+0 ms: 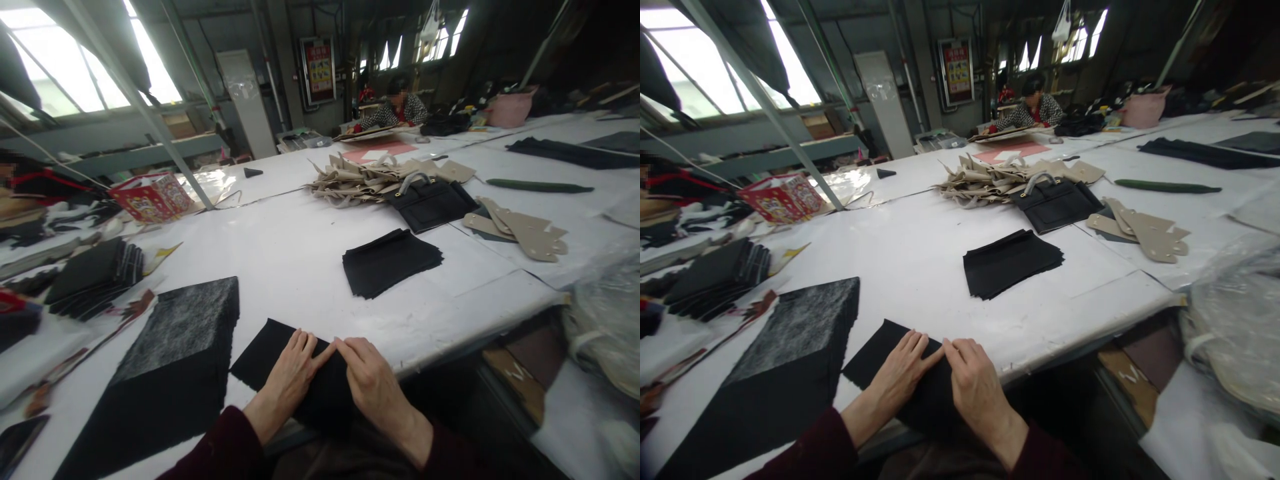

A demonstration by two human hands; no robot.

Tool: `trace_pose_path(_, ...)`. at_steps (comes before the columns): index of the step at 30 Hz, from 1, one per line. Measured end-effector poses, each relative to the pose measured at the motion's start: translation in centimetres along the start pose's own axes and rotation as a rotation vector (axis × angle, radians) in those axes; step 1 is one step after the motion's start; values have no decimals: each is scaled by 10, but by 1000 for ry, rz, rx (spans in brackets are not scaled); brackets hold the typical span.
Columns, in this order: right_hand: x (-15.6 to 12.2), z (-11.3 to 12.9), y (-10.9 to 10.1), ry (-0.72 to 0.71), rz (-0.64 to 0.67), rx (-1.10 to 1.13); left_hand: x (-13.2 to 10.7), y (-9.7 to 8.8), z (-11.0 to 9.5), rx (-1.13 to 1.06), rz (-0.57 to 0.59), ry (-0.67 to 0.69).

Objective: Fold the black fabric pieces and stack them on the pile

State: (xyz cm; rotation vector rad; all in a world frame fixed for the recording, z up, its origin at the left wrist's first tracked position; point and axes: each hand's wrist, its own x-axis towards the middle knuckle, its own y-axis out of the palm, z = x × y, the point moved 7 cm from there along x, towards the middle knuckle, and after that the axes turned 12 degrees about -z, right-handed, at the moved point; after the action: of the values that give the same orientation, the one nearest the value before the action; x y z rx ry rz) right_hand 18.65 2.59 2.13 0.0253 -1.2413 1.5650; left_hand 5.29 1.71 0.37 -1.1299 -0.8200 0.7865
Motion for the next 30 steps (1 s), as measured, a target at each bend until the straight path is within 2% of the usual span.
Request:
trace_pose_path(4,-1,4,33,9,90,-151,-6,6,5,-71,1,-37)
trace_pose_path(8,-4,3,40,-9,126,-241,-18,12,22,-81,6,-81)
trace_pose_path(10,-5,4,39,-19,136,-245,-24,14,38,-58,30,-109)
trace_pose_path(14,-5,3,37,-3,151,-197,-30,12,85,-20,89,-220)
trace_pose_path(16,-3,1,36,38,157,-163,-26,6,105,-49,70,-291)
trace_pose_path(18,3,-2,35,99,156,-131,-19,0,117,-129,-2,-354)
trace_pose_path(21,18,-7,33,169,120,-87,-5,1,115,-315,-56,-381)
trace_pose_path(24,28,-10,37,161,105,-41,3,9,102,-468,5,-352)
trace_pose_path(27,16,-19,50,162,102,-30,3,10,97,-520,51,-361)
trace_pose_path(30,-7,-40,50,203,-5,-70,4,5,95,-601,67,-384)
